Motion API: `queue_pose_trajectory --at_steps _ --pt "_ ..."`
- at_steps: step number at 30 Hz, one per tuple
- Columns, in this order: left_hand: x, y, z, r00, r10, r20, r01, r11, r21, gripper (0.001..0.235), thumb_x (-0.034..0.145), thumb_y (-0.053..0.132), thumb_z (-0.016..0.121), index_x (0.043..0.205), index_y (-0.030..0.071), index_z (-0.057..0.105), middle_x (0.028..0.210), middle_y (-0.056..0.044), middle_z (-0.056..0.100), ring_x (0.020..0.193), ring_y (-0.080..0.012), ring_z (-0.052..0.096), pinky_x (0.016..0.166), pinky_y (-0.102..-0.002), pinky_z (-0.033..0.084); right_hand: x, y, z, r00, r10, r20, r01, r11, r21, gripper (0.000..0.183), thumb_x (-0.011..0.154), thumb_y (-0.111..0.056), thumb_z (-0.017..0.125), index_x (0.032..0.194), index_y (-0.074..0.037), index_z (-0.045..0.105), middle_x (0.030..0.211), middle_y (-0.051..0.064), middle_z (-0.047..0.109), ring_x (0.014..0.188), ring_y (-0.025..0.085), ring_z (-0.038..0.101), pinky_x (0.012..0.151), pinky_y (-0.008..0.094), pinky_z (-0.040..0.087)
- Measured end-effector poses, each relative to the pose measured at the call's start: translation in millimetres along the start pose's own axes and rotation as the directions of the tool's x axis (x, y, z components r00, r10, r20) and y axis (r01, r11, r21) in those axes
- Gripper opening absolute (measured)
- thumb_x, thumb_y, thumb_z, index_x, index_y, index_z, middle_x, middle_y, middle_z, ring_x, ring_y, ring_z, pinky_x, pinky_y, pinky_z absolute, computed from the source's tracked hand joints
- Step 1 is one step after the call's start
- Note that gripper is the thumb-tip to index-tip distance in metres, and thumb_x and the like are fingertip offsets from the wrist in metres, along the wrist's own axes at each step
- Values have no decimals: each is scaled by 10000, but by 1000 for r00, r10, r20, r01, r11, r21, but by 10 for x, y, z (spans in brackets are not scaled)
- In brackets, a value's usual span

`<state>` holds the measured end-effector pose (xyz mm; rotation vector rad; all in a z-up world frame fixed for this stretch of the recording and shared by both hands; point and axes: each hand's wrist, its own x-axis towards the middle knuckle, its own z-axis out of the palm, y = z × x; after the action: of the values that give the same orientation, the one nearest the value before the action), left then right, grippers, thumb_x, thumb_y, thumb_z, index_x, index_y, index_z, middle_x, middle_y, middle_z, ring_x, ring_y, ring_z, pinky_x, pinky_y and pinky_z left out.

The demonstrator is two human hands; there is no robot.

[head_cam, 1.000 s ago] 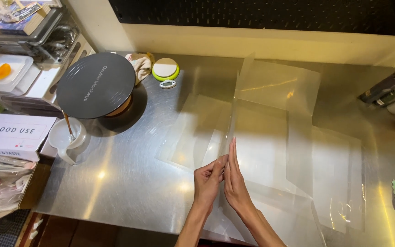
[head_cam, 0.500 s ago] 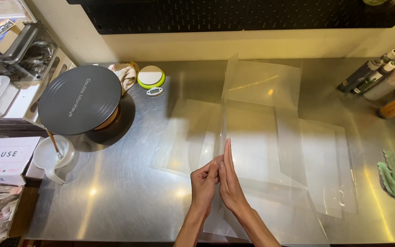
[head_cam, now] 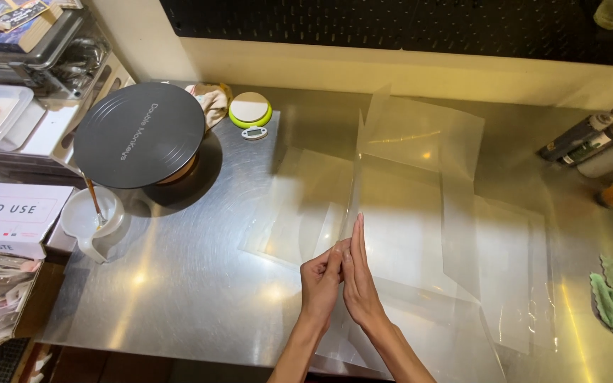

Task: Peeling protective film from clear plastic sheets and folding them to assemble a transparent box.

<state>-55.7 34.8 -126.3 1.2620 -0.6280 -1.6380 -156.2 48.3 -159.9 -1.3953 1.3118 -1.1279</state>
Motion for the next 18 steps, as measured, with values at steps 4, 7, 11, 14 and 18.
queue_pose_trajectory --at_steps 4,7,11,14,18 --pt "-34 65 55 1000 -19 -20 19 1000 -21 414 1128 257 622 1376 52 882 1333 -98 905 1194 -157 822 1025 -304 683 41 61 -28 999 -25 20 25 999 -28 716 1203 -419 227 1817 -176 -51 1939 67 -155 1798 232 -116 1442 450 11" --pt "-23 30 72 1000 0 -28 -1 999 -37 406 1130 249 620 1362 50 887 1335 -98 905 1198 -159 826 1027 -299 682 57 64 -56 999 -27 40 28 999 -36 717 1202 -426 225 1816 -183 -55 1939 67 -163 1798 233 -116 1441 450 21" --pt "-26 28 108 999 -1 -39 -2 997 -73 407 1131 249 628 1357 37 893 1299 -97 910 1161 -165 821 1001 -306 671 73 112 -100 996 -58 64 61 997 -53 707 1208 -401 226 1816 -169 -49 1936 89 -161 1796 243 -123 1444 454 4" --pt "100 -219 55 997 62 -47 -66 992 -110 357 1169 210 644 1203 27 949 797 69 558 838 -90 563 863 -293 626 75 100 -138 994 -66 87 68 997 -29 699 1212 -375 226 1816 -173 -60 1936 80 -167 1794 239 -140 1438 447 6" --pt "86 -168 95 998 47 -52 -53 992 -115 379 1141 260 680 1280 18 936 868 37 721 899 -91 675 897 -297 674 66 29 -170 997 -16 81 15 1000 9 708 1205 -377 260 1816 -189 -45 1938 66 -154 1795 227 -123 1438 436 26"
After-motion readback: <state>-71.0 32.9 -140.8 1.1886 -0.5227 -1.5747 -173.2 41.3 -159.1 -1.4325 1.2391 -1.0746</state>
